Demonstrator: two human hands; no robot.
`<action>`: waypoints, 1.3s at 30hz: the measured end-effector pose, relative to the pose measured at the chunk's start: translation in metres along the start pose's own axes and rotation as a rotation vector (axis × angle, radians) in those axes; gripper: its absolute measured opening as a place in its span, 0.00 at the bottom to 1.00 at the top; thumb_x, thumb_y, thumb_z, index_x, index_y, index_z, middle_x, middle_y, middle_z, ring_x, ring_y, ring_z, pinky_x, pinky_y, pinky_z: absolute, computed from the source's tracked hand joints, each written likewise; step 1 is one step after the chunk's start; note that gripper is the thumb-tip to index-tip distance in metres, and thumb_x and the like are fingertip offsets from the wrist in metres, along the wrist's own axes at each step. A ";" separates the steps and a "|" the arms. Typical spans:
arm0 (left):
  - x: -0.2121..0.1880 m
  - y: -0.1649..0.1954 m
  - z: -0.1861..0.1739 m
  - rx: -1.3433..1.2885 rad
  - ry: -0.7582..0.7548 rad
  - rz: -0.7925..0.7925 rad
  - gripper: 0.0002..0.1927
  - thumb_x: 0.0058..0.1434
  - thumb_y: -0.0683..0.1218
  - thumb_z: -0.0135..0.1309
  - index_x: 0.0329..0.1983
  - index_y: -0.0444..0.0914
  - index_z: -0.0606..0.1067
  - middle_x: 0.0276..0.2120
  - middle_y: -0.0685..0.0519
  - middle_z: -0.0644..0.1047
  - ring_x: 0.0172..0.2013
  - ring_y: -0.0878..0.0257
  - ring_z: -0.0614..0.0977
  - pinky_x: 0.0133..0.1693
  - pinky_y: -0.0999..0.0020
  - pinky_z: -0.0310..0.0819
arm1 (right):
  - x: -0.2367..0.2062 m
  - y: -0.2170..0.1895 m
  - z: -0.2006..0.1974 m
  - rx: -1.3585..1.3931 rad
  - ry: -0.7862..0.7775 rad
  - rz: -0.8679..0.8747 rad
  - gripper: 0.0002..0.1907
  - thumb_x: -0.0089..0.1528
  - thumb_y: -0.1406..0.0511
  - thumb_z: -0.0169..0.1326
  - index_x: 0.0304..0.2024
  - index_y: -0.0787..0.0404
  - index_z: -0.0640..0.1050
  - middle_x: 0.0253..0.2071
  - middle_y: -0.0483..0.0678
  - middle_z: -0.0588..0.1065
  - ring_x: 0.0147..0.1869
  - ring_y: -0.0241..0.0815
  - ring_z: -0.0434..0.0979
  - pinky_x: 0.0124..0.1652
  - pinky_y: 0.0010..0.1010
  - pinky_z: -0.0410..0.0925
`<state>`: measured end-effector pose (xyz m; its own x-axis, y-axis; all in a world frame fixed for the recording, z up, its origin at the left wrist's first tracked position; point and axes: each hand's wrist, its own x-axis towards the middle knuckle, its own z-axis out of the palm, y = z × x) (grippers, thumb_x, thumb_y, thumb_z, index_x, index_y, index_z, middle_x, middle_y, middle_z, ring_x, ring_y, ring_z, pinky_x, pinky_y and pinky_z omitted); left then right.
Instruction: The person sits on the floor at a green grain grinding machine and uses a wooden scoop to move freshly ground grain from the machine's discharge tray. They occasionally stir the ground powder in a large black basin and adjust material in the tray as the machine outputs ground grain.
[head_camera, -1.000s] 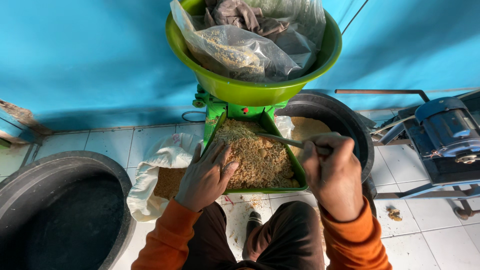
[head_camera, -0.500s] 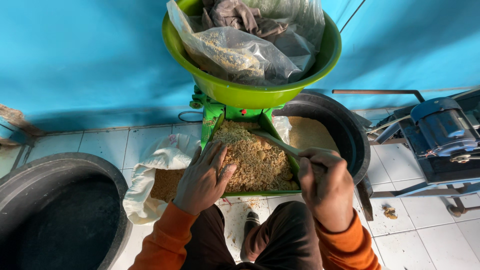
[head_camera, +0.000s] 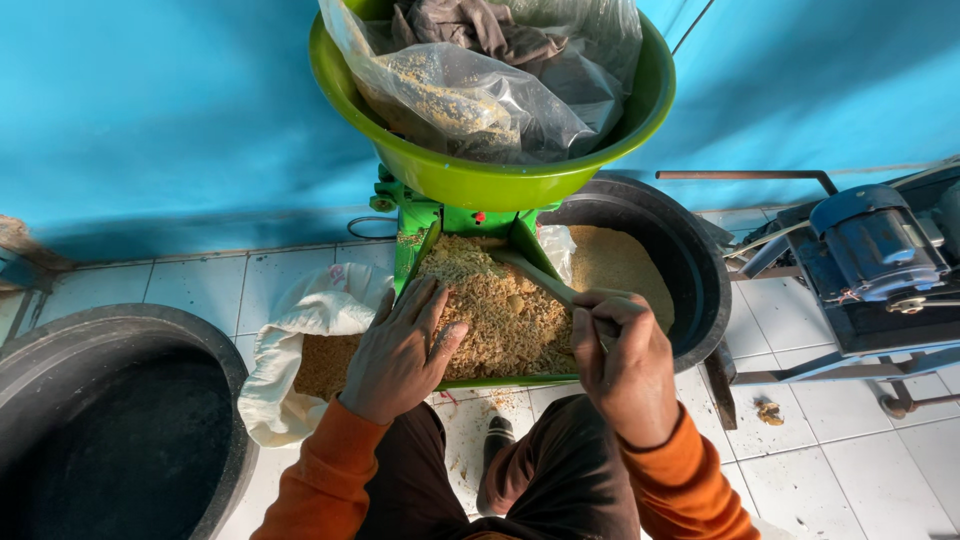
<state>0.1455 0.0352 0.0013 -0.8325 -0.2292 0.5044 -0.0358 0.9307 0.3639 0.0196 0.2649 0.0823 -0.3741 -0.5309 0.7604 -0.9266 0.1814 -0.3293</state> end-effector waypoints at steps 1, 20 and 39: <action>0.000 0.000 0.000 0.000 -0.001 -0.004 0.31 0.71 0.58 0.46 0.63 0.28 0.70 0.61 0.34 0.73 0.62 0.41 0.74 0.65 0.44 0.60 | -0.001 0.002 0.003 -0.004 0.023 0.017 0.13 0.66 0.74 0.56 0.44 0.68 0.63 0.42 0.57 0.78 0.39 0.47 0.81 0.38 0.33 0.74; -0.005 0.007 0.001 0.013 -0.031 -0.017 0.32 0.71 0.59 0.46 0.62 0.27 0.71 0.62 0.34 0.73 0.62 0.42 0.74 0.66 0.46 0.59 | -0.020 0.001 0.004 -0.017 0.077 0.000 0.15 0.65 0.75 0.55 0.44 0.68 0.61 0.43 0.58 0.78 0.38 0.51 0.81 0.37 0.34 0.73; -0.005 0.017 0.002 0.044 -0.014 0.000 0.31 0.70 0.58 0.48 0.62 0.27 0.71 0.62 0.35 0.72 0.61 0.43 0.75 0.65 0.48 0.61 | 0.004 0.006 -0.013 -0.024 0.005 -0.100 0.15 0.65 0.74 0.57 0.46 0.70 0.64 0.40 0.58 0.77 0.36 0.54 0.79 0.35 0.38 0.73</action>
<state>0.1482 0.0531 0.0034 -0.8400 -0.2256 0.4934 -0.0601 0.9425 0.3287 0.0121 0.2747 0.0903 -0.2795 -0.5435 0.7915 -0.9601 0.1475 -0.2377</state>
